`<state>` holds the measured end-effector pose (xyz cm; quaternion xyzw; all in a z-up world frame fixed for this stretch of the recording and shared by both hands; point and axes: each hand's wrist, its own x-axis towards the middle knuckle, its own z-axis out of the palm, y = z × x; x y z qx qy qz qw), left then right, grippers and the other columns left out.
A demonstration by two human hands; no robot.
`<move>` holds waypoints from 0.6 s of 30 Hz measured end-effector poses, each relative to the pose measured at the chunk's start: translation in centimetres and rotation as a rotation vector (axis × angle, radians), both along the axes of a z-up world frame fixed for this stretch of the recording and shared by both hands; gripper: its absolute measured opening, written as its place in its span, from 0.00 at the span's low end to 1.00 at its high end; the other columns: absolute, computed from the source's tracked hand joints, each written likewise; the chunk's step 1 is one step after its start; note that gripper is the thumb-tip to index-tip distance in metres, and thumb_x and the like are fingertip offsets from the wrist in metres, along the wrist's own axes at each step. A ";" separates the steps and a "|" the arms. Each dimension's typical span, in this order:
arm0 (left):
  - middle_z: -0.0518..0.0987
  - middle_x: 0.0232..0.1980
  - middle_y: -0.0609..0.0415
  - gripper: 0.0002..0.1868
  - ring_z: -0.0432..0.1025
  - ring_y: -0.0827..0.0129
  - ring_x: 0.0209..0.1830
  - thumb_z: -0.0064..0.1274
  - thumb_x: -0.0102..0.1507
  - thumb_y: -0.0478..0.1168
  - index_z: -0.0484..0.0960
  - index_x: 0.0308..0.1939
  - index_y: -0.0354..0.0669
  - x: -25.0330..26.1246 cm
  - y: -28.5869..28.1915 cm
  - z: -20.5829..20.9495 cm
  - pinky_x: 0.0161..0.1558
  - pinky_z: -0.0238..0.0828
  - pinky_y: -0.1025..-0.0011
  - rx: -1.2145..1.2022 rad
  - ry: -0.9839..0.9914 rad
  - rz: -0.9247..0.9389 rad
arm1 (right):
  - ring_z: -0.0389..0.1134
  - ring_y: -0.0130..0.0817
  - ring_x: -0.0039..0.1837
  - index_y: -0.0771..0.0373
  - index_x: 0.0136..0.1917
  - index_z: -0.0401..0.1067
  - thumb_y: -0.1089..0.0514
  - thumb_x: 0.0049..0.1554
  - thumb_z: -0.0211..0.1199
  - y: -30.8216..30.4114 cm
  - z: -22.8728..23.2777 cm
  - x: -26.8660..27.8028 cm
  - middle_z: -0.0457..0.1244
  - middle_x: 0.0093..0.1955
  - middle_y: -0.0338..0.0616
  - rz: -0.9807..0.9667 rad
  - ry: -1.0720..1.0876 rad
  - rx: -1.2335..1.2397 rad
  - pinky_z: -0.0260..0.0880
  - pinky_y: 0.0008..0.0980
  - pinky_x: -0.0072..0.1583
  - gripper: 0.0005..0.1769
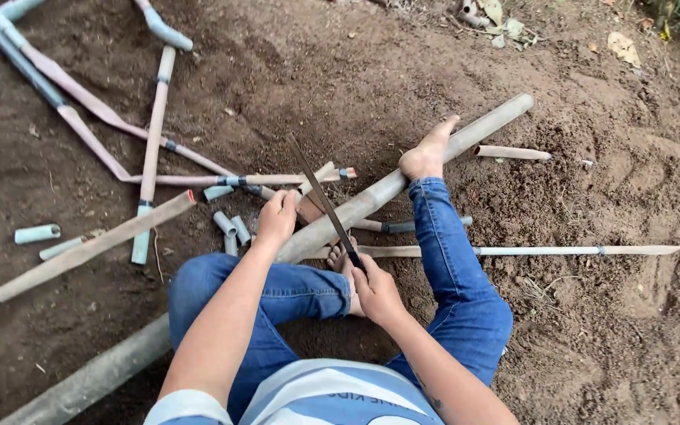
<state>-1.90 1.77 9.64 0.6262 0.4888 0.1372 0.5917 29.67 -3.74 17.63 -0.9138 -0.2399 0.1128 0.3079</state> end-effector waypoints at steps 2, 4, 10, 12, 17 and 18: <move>0.71 0.72 0.29 0.36 0.64 0.36 0.76 0.35 0.77 0.61 0.68 0.76 0.34 0.0 -0.2 0.2 0.72 0.62 0.38 -0.064 -0.107 0.013 | 0.49 0.47 0.83 0.61 0.84 0.25 0.75 0.54 0.49 -2.4 -0.5 -3.3 0.39 0.84 0.61 0.114 0.026 -0.074 0.48 0.32 0.80 0.54; 0.72 0.71 0.29 0.37 0.65 0.36 0.75 0.35 0.77 0.63 0.69 0.75 0.33 0.2 -0.1 -1.1 0.71 0.63 0.37 -0.064 -0.123 0.017 | 0.53 0.47 0.79 0.60 0.83 0.31 0.71 0.58 0.48 -9.8 -2.5 -9.9 0.45 0.79 0.59 0.202 0.046 -0.120 0.53 0.35 0.77 0.46; 0.76 0.65 0.29 0.34 0.68 0.35 0.71 0.33 0.77 0.60 0.74 0.67 0.31 -0.1 -0.4 -0.5 0.69 0.64 0.38 -0.012 -0.097 0.026 | 0.71 0.49 0.65 0.55 0.78 0.56 0.53 0.70 0.43 -19.1 -2.6 -19.5 0.67 0.61 0.54 0.517 0.127 -0.275 0.72 0.47 0.63 0.24; 0.80 0.59 0.32 0.34 0.72 0.37 0.66 0.32 0.78 0.60 0.80 0.61 0.33 -0.1 -0.2 -1.5 0.66 0.67 0.40 0.012 -0.075 0.038 | 0.75 0.50 0.62 0.54 0.77 0.62 0.49 0.73 0.42 -18.9 -2.6 -19.7 0.73 0.56 0.53 0.593 0.147 -0.306 0.77 0.50 0.60 0.23; 0.82 0.45 0.31 0.33 0.77 0.36 0.54 0.26 0.78 0.56 0.83 0.45 0.35 0.1 -0.8 -3.2 0.58 0.71 0.41 0.097 -0.069 0.062 | 0.72 0.58 0.61 0.51 0.56 0.74 0.32 0.71 0.41 -19.8 -2.9 -20.1 0.71 0.49 0.56 0.544 0.271 -0.213 0.72 0.57 0.60 0.28; 0.82 0.45 0.31 0.33 0.77 0.36 0.54 0.26 0.78 0.56 0.83 0.45 0.35 -0.1 -0.9 -1.9 0.58 0.71 0.41 0.100 -0.067 0.062 | 0.72 0.58 0.61 0.51 0.56 0.74 0.32 0.71 0.41 -20.3 -3.2 -20.1 0.71 0.49 0.56 0.544 0.272 -0.210 0.72 0.57 0.60 0.28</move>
